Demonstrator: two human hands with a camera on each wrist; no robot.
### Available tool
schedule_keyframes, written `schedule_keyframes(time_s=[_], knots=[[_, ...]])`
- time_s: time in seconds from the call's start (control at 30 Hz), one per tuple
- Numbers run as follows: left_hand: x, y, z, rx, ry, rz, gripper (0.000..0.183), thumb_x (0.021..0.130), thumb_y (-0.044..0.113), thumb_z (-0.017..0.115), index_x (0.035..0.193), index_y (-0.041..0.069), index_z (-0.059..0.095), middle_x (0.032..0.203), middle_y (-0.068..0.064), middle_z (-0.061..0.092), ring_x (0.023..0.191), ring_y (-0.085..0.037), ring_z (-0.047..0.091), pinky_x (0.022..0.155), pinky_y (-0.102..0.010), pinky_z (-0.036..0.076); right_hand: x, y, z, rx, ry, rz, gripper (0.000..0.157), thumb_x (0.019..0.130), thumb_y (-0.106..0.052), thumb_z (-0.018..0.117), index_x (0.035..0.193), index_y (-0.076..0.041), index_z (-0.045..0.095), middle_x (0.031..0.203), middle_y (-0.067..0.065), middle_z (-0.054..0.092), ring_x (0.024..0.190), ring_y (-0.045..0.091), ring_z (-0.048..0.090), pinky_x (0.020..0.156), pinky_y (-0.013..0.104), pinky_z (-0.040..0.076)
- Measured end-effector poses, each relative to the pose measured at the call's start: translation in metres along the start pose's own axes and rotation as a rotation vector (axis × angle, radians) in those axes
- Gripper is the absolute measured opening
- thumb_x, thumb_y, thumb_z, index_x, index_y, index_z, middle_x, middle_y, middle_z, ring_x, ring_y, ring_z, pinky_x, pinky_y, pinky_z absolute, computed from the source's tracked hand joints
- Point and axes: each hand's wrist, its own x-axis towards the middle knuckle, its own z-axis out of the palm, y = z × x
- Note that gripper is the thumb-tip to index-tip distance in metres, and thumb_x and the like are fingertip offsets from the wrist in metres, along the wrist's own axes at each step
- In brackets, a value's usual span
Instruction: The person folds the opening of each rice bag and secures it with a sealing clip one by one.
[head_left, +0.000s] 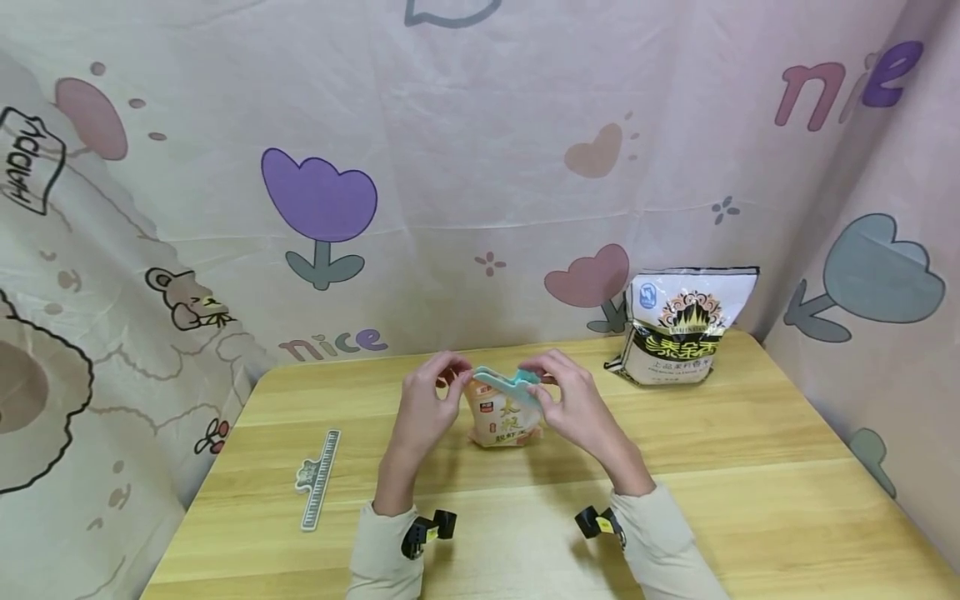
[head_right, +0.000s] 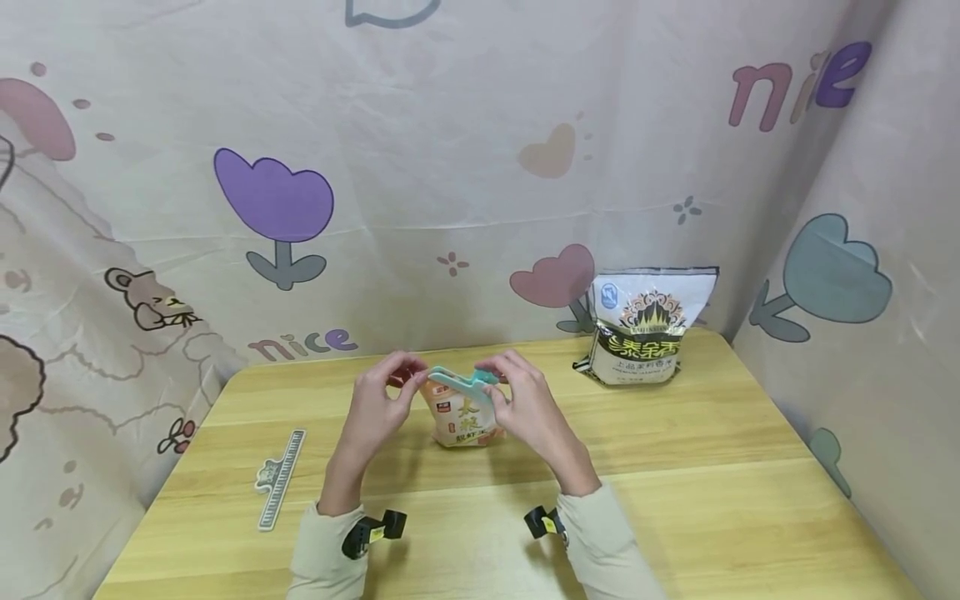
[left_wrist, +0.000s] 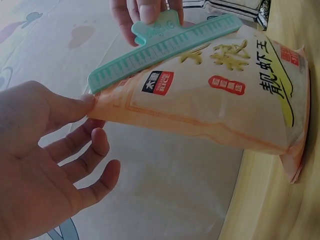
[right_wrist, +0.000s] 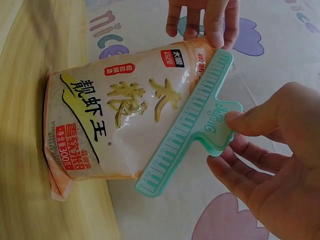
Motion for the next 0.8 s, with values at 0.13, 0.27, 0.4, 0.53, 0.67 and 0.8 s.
schedule_keyframes(time_s=[0.13,0.27,0.4,0.53,0.67,0.8], knots=[[-0.001,0.0,-0.002,0.019,-0.021,0.015,0.008,0.093,0.0,0.073,0.099,0.005,0.071,0.091,-0.005,0.069,0.081,-0.015,0.061,0.07,-0.032,0.054,-0.001,-0.001,0.002,-0.041,-0.004,-0.028,0.028,0.091,0.0,0.075,0.118,-0.007,0.07,0.112,0.003,0.065,0.102,0.02,0.064,0.091,0.043,0.056],[-0.001,-0.001,-0.003,0.042,-0.04,0.038,0.006,0.095,0.0,0.071,0.099,0.004,0.072,0.094,-0.005,0.07,0.08,-0.015,0.061,0.069,-0.03,0.053,-0.002,-0.007,0.004,-0.08,0.01,-0.088,0.028,0.092,-0.005,0.076,0.119,-0.007,0.07,0.114,0.003,0.065,0.105,0.021,0.064,0.089,0.042,0.056],[-0.003,0.0,-0.005,0.068,-0.056,0.052,0.007,0.094,0.001,0.072,0.099,0.006,0.072,0.095,-0.004,0.069,0.08,-0.015,0.06,0.068,-0.033,0.053,-0.002,-0.014,0.007,-0.118,0.027,-0.14,0.03,0.09,-0.005,0.078,0.119,-0.007,0.07,0.114,0.003,0.064,0.107,0.021,0.061,0.09,0.04,0.056],[-0.003,0.0,-0.007,0.096,-0.076,0.068,0.007,0.094,0.001,0.073,0.099,0.005,0.072,0.095,-0.004,0.068,0.081,-0.015,0.06,0.068,-0.034,0.054,-0.001,-0.02,0.012,-0.179,0.027,-0.174,0.029,0.09,-0.008,0.079,0.118,-0.008,0.07,0.115,0.002,0.064,0.112,0.022,0.058,0.099,0.045,0.05],[-0.002,0.001,-0.006,0.098,-0.083,0.056,0.007,0.094,0.0,0.072,0.098,0.005,0.072,0.097,-0.005,0.068,0.081,-0.017,0.061,0.07,-0.037,0.055,0.002,-0.02,0.017,-0.224,0.016,-0.202,0.023,0.093,-0.011,0.077,0.115,-0.01,0.071,0.113,0.001,0.066,0.111,0.021,0.059,0.102,0.048,0.045],[-0.001,0.002,-0.004,0.111,-0.087,0.059,0.007,0.093,-0.002,0.072,0.096,0.004,0.07,0.097,-0.007,0.067,0.081,-0.018,0.061,0.071,-0.035,0.056,0.005,-0.021,0.021,-0.253,0.035,-0.218,0.022,0.09,-0.009,0.079,0.111,-0.01,0.071,0.109,0.001,0.067,0.105,0.022,0.061,0.099,0.048,0.047]])
